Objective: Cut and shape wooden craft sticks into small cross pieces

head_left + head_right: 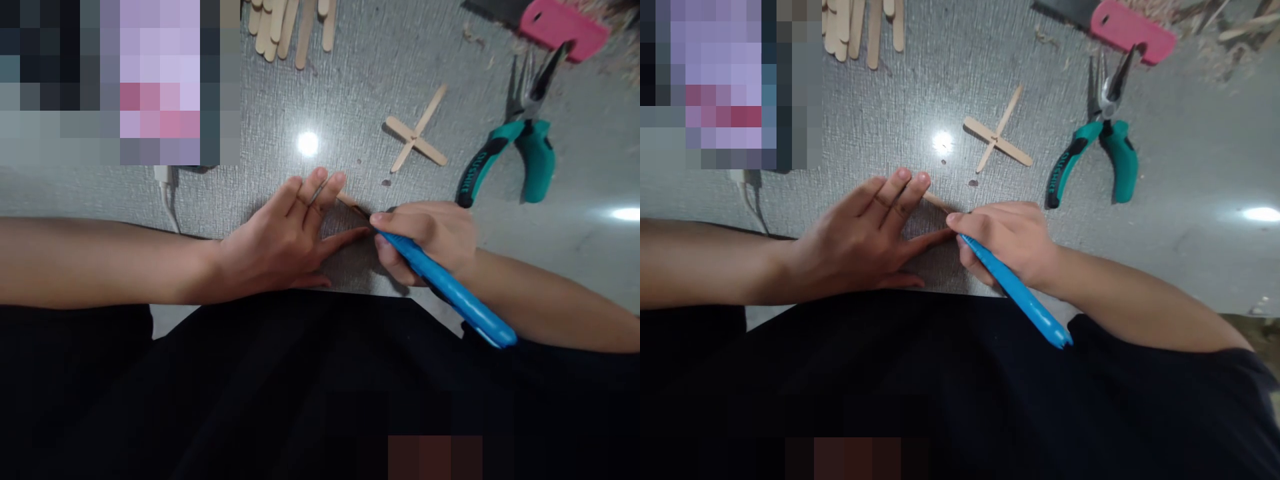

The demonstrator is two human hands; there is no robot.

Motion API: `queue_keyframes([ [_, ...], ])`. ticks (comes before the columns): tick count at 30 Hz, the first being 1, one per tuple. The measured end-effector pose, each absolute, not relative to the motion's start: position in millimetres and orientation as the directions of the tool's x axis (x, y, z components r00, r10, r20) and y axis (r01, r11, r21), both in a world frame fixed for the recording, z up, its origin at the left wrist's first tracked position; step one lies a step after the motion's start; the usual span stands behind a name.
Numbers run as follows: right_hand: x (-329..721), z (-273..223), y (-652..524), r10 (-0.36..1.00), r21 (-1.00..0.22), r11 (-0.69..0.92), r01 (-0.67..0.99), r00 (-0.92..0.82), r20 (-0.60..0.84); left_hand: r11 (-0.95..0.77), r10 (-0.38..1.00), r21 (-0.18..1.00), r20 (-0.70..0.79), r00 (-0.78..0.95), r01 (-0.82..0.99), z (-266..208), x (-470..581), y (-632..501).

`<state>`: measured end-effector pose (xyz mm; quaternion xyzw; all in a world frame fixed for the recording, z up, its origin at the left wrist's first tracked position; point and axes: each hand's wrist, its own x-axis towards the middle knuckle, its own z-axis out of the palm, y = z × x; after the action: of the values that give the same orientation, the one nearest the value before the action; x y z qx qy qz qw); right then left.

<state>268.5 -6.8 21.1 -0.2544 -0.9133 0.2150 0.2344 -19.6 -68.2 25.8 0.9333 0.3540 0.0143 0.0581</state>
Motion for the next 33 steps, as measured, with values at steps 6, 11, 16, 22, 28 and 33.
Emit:
queue_keyframes([
  [6,268,15,-5,0.452,-0.439,0.856,0.271,-0.805,0.384,-0.812,0.493,-0.207,0.258,0.831,0.546,37,-21,-72],
  [11,270,18,-5,0.417,-0.434,0.865,0.253,-0.844,0.339,-0.907,0.379,-0.003,0.432,0.818,0.421,33,-23,-61],
  [16,271,19,-2,0.416,-0.482,0.844,0.235,-0.855,0.311,-0.785,0.62,0.249,0.326,0.714,0.568,20,-25,-36],
  [22,275,15,7,0.393,-0.462,0.853,0.242,-0.88,0.266,-0.692,0.715,0.257,0.113,0.69,0.675,14,-28,-24],
  [28,276,21,17,0.485,-0.75,0.564,0.346,-0.873,-0.037,-0.694,0.699,0.265,0.026,0.715,0.669,16,-30,-25],
  [33,286,11,20,0.477,-0.781,0.55,0.296,-0.879,0.002,-0.704,0.695,0.217,0.013,0.719,0.676,23,-27,-24],
])
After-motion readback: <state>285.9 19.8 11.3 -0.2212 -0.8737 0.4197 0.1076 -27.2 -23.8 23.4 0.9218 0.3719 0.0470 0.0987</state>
